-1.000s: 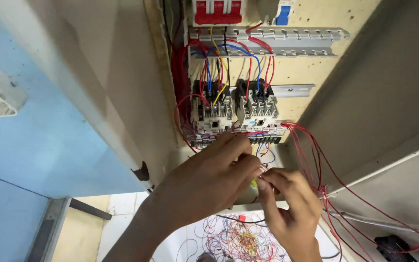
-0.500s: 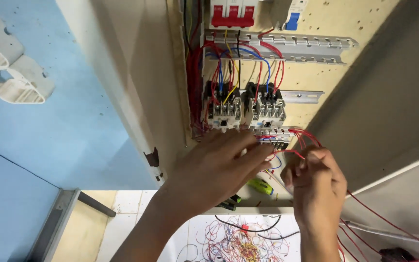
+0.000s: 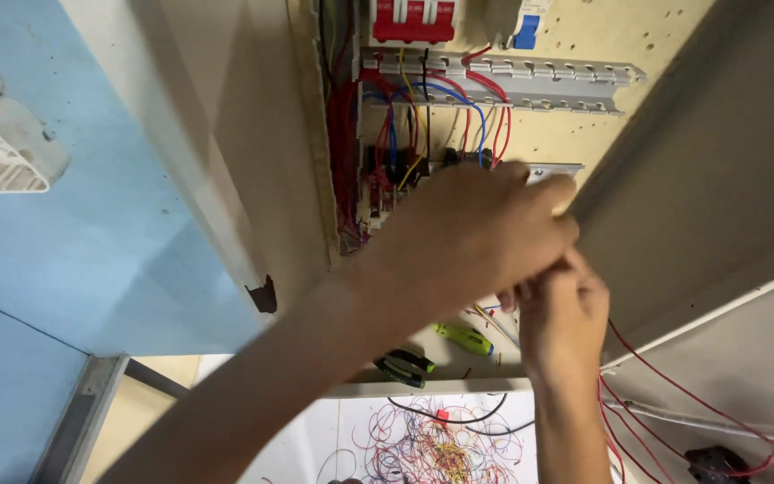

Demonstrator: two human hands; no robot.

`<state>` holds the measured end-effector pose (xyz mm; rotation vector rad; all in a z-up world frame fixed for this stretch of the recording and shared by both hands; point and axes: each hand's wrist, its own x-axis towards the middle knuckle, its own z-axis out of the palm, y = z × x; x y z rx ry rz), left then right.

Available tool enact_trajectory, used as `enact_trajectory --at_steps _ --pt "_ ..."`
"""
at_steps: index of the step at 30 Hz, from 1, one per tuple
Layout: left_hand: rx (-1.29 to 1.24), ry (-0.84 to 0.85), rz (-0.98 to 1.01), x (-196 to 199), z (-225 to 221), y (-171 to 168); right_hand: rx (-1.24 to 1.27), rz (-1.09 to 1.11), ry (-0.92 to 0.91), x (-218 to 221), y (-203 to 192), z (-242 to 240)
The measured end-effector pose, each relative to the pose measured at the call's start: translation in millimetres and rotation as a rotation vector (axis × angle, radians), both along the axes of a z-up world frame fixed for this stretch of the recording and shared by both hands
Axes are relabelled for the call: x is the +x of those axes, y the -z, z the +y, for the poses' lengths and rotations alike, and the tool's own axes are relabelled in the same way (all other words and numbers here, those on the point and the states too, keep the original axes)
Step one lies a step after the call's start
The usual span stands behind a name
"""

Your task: A person is wiring an electrical control panel by stripping wire ends and securing them into terminals using a screwdriver.

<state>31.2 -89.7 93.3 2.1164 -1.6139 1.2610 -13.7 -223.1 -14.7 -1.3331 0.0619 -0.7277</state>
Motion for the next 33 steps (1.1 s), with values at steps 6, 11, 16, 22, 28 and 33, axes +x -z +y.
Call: enact_trajectory --at_steps 6,11,16,22,28,33 --pt "0.447 -0.071 0.237 40.9 -14.1 -29.0 0.23 -0.038 -0.304 12.0 7.1 -18.3" --pt "0.645 -0.322 0.432 55.1 -15.5 -53.8 -0.786 0.316 -0.032 13.2 122.0 -74.4" --pt "0.574 -0.451 0.081 100.9 -52.3 7.5 -1.129 0.698 -0.064 15.7 210.7 -62.8" --pt "0.248 -0.398 0.117 141.2 -68.6 42.9 -1.247 0.693 -0.033 29.4 232.8 -55.2" --pt "0.075 -0.334 0.167 140.9 -71.6 55.6 -1.295 0.684 0.02 45.8 269.2 -62.8" --pt "0.384 -0.302 0.106 128.3 -68.2 45.0 -1.256 0.591 0.046 41.4 268.7 -62.4"
